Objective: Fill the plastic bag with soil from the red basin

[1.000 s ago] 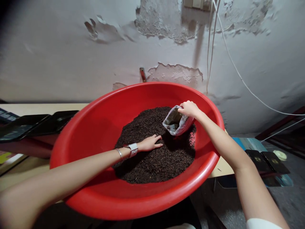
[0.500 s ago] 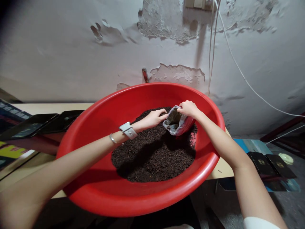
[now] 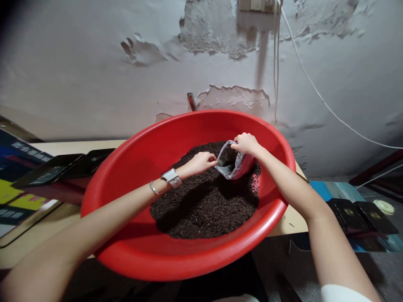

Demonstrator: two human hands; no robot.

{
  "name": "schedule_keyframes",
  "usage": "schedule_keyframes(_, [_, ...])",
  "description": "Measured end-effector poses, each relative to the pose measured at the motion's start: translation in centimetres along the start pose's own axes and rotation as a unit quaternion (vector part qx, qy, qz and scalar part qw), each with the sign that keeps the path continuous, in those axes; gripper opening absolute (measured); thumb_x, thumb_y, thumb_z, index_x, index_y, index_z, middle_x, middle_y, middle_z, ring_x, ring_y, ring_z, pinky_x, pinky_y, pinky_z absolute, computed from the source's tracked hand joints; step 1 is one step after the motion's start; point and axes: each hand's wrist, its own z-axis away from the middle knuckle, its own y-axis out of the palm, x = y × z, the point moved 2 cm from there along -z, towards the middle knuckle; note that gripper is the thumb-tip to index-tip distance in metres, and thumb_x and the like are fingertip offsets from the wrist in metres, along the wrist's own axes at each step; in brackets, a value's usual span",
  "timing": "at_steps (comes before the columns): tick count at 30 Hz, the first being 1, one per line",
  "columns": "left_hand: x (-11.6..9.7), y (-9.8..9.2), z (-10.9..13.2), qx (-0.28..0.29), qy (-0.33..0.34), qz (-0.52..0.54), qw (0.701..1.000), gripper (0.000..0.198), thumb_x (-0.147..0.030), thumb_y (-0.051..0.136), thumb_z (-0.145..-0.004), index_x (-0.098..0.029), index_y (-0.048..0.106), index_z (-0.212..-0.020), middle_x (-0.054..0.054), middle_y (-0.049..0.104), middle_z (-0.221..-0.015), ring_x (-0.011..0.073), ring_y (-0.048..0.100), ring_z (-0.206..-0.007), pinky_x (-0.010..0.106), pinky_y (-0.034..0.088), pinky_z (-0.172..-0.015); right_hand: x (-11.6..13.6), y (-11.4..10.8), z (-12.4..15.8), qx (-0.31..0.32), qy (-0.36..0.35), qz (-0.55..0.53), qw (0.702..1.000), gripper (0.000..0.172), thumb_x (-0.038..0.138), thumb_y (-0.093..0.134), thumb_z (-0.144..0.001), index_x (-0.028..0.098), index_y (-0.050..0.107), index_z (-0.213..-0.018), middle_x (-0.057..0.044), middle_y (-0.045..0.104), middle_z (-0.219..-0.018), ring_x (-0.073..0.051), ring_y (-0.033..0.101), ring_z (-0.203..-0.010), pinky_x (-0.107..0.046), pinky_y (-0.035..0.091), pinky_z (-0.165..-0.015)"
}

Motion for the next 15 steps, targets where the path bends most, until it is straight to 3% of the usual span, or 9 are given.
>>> schedule_keyframes(5, [3.3,2.6,1.2,0.144,-0.060,-0.101,0.983,0.034,-0.030,0.044,-0.091,-0.011,0.065,-0.110,0.018,0.066,-0.114,0.0280,0.065,-0.104,0.032,0.047,-0.086,-0.4,0.0,0.1,0.004,0.007,-0.002,1.000,0.040,0.041,0.046,-0.083,0.022,0.072,-0.107,-0.010,0.071,-0.105,-0.025,0.063,-0.097,-0.030,0.045,-0.079])
schedule_keyframes(9, [4.6,6.4,2.0,0.251,-0.072,-0.090,0.961,0.070,-0.056,0.053,-0.084,-0.014,0.044,-0.139,0.025,0.042,-0.144,0.0389,0.046,-0.128,0.043,0.043,-0.098,-0.9,0.1,0.1,0.000,0.019,-0.002,1.000,0.039,0.041,0.045,-0.083,0.022,0.073,-0.104,-0.010,0.071,-0.103,-0.025,0.063,-0.095,-0.029,0.044,-0.078])
schedule_keyframes(12, [4.0,9.1,2.7,0.257,-0.029,-0.039,0.965,0.087,-0.062,0.056,-0.080,-0.020,0.025,-0.150,0.023,0.020,-0.156,0.0424,0.024,-0.141,0.056,0.036,-0.102,-1.1,0.1,0.0,-0.002,0.019,-0.001,1.000,0.039,0.041,0.044,-0.083,0.022,0.073,-0.102,-0.010,0.071,-0.102,-0.025,0.063,-0.094,-0.030,0.044,-0.076])
schedule_keyframes(15, [2.8,10.7,3.2,0.240,0.038,-0.013,0.970,0.082,-0.060,0.057,-0.080,-0.026,0.026,-0.149,0.019,0.024,-0.155,0.0413,0.023,-0.140,0.063,0.033,-0.101,-1.1,0.2,0.1,-0.004,0.021,-0.003,1.000,0.039,0.041,0.045,-0.082,0.022,0.073,-0.102,-0.010,0.071,-0.102,-0.026,0.063,-0.094,-0.030,0.043,-0.076])
